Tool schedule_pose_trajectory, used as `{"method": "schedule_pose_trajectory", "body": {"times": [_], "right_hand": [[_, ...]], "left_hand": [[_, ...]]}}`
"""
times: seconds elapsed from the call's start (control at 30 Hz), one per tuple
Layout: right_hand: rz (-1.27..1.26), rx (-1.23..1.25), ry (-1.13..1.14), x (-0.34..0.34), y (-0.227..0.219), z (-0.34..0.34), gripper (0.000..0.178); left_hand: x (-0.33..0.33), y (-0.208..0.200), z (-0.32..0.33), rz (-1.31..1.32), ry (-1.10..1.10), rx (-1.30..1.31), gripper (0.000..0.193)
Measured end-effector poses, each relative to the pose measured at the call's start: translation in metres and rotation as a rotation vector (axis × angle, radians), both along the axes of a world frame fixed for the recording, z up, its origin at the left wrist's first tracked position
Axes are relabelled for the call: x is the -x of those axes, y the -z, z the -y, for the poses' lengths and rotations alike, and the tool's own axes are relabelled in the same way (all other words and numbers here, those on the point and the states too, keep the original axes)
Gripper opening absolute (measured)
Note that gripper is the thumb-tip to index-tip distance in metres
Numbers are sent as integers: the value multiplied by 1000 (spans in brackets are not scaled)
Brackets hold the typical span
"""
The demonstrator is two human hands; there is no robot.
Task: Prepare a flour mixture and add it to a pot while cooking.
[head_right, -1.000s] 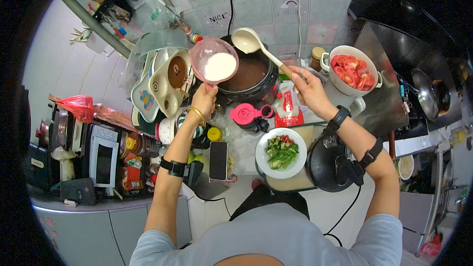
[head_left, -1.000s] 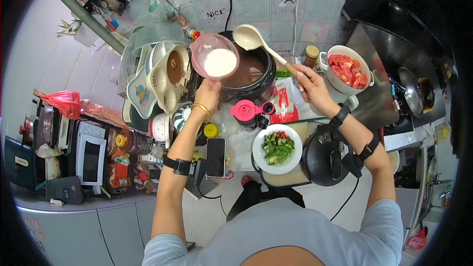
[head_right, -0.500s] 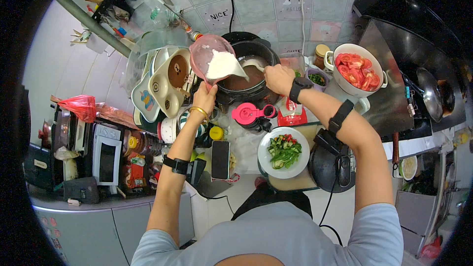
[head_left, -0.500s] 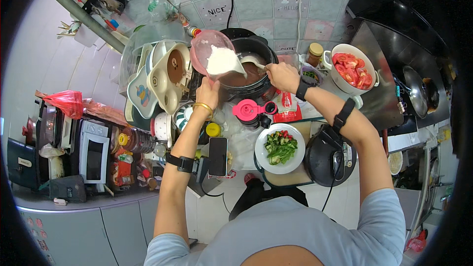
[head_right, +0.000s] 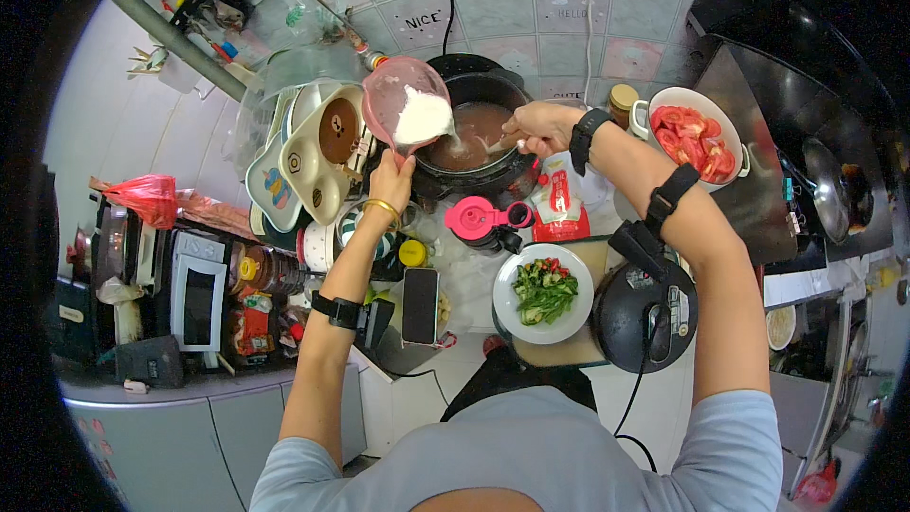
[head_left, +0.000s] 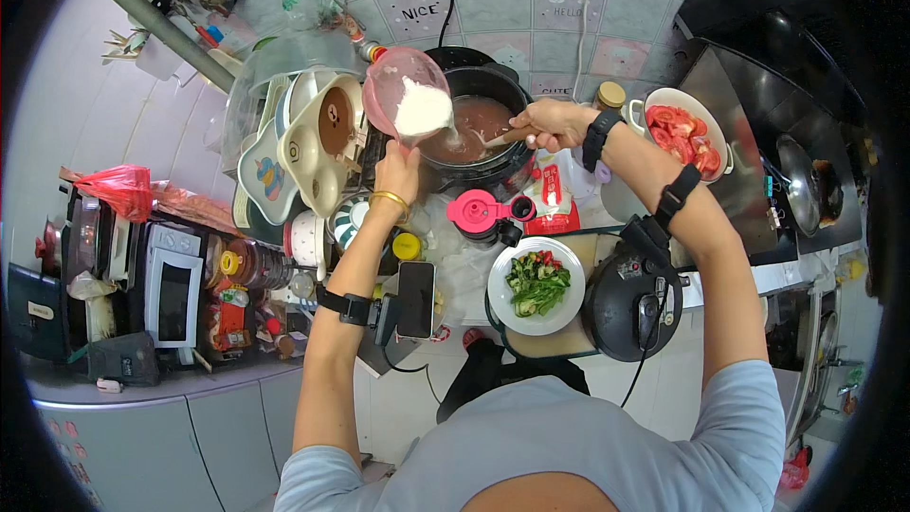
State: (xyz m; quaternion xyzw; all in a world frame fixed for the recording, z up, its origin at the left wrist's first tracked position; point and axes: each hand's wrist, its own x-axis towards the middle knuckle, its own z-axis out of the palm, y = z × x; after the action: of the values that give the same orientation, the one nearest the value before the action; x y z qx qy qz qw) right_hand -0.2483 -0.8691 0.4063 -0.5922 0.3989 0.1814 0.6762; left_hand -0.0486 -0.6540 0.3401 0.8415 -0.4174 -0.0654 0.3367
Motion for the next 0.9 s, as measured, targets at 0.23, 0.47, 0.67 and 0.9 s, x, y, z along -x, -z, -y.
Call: {"method": "schedule_pose_trajectory", "body": {"times": [0.23,0.47,0.67,0.9], "right_hand": [[205,-394,297,-21,56,-7,22],[493,760,148,1,80,-3,21],[99,1401,-358,6,26,-19,28],[-43,539,-177,0,-17,0,28]], "left_hand": [[-1,4,2,17,9,18,31],[0,3,7,34,3,-15,31],[-6,7,2,36,2,-31,30],[-2,-2,2,49,-8,-44,28]]}}
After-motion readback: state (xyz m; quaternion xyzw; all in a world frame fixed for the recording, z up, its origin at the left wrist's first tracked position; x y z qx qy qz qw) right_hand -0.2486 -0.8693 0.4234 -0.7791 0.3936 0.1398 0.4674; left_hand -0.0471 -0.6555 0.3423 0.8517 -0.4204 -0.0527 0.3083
